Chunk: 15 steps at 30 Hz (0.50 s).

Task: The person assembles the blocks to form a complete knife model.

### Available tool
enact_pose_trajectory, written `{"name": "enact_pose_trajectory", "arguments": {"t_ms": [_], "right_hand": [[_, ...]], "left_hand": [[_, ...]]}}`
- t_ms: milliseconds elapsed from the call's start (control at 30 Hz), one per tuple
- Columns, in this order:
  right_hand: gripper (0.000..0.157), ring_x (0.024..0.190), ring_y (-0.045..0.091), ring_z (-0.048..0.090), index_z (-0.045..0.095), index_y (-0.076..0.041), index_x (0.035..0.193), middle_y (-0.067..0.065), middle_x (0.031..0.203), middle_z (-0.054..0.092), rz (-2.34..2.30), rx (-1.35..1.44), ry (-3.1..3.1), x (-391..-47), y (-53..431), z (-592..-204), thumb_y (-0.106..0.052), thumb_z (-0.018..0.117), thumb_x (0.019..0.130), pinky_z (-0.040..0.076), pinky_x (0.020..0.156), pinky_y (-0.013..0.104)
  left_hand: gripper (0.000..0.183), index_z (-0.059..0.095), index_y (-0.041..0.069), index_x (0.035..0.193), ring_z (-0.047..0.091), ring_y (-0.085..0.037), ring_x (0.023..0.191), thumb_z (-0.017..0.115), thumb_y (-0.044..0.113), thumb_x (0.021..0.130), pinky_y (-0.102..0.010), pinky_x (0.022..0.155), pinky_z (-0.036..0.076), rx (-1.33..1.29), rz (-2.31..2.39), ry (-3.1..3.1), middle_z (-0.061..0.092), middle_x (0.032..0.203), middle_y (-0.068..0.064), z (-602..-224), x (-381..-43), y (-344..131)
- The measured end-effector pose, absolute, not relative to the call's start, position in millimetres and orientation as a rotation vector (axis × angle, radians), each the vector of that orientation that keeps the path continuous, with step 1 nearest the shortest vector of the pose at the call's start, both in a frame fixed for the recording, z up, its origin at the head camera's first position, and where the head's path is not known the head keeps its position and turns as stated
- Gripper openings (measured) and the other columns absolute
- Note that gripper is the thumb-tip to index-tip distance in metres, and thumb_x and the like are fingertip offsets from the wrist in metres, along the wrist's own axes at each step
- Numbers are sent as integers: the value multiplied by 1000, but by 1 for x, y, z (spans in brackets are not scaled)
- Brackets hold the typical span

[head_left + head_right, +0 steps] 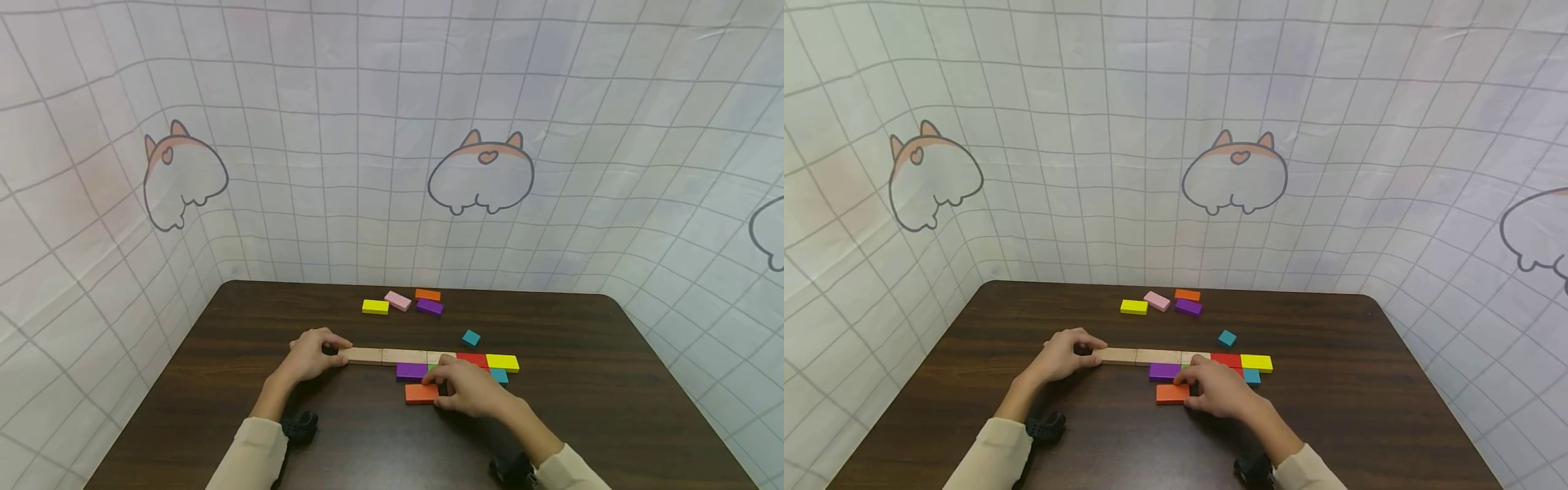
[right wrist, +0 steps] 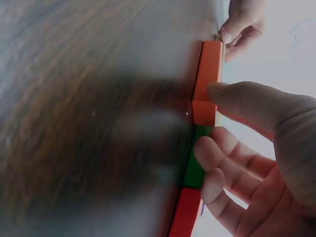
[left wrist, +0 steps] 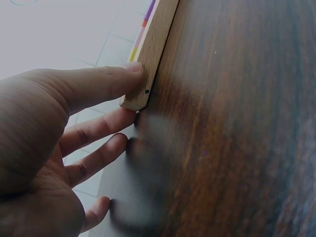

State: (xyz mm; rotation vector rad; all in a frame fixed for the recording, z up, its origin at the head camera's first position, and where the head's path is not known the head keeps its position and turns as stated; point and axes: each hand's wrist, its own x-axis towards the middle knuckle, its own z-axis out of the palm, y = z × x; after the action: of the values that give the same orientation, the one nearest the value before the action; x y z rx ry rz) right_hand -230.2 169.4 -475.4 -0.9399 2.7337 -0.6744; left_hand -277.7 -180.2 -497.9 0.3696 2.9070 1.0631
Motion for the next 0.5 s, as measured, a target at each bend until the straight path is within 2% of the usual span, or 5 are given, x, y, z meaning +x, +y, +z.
{"name": "enact_pose_trajectory", "arguments": {"t_ms": [233, 500], "right_hand": [[21, 73, 6, 51, 77, -20, 112, -11, 84, 58, -698, -941, 2735, -231, 173, -474, -23, 78, 91, 44, 66, 22], [21, 68, 4, 52, 77, -20, 112, -13, 79, 62, -715, -915, 2729, -233, 168, -475, -20, 77, 91, 46, 63, 23]], "left_hand": [[21, 82, 29, 106, 57, -13, 93, 84, 24, 86, -51, 88, 28, 368, 1064, 2909, 68, 95, 9, -497, -278, -180], [21, 82, 30, 106, 58, -14, 95, 84, 25, 85, -51, 89, 28, 376, 1060, 2913, 69, 96, 9, -498, -279, -180]]}}
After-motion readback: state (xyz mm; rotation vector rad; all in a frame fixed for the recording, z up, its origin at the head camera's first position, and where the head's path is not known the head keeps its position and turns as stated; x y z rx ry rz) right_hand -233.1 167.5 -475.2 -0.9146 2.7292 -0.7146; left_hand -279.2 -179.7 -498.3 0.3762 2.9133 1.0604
